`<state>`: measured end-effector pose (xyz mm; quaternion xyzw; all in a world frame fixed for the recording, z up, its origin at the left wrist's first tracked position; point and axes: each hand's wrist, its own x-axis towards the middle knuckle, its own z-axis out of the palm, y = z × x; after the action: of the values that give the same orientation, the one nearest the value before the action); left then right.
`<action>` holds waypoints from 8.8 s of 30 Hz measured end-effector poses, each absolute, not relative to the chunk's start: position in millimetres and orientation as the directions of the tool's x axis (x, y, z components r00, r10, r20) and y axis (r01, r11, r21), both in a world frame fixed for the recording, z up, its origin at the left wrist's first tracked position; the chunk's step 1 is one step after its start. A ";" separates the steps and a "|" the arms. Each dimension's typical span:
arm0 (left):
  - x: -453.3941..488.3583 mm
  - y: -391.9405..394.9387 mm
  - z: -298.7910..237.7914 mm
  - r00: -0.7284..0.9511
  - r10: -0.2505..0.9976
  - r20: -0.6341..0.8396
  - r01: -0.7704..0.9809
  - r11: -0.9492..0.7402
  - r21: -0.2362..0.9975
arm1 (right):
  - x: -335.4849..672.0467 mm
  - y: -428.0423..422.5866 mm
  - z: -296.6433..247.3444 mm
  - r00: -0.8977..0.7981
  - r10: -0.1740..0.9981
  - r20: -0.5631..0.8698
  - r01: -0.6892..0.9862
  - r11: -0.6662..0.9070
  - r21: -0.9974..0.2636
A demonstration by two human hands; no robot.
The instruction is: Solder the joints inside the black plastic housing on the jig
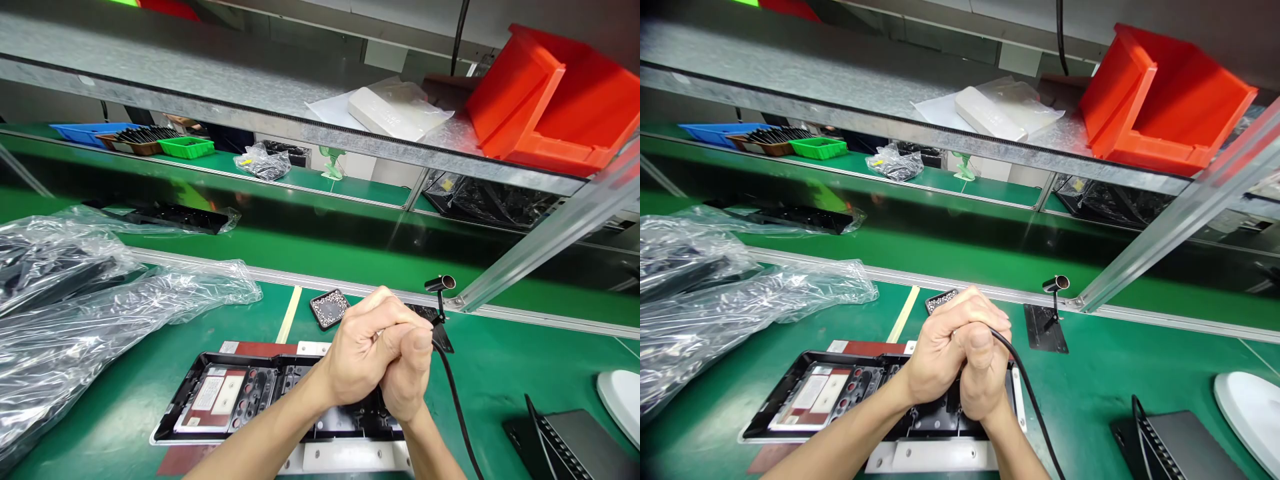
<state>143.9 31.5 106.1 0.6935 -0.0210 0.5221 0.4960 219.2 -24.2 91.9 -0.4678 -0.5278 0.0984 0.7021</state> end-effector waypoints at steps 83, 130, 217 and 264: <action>148.5 29.9 105.7 0.451 0.513 0.731 -0.543 -0.492 0.680 | 223.1 -22.9 94.0 0.443 0.654 0.613 0.348 0.504 -0.790; 149.1 28.4 104.7 0.454 0.533 0.714 -0.544 -0.469 0.696 | 224.1 -20.7 97.3 0.428 0.636 0.643 0.380 0.518 -0.766; 150.2 28.4 103.1 0.462 0.532 0.710 -0.537 -0.469 0.701 | 225.6 -23.1 95.1 0.426 0.635 0.644 0.391 0.513 -0.764; 148.6 27.1 103.9 0.472 0.537 0.699 -0.516 -0.475 0.713 | 224.5 -22.7 94.6 0.461 0.631 0.624 0.362 0.509 -0.781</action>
<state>148.6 27.1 103.9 0.6880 0.0075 0.5138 0.5125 224.5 -22.7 94.6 -0.4863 -0.5103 0.0959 0.7028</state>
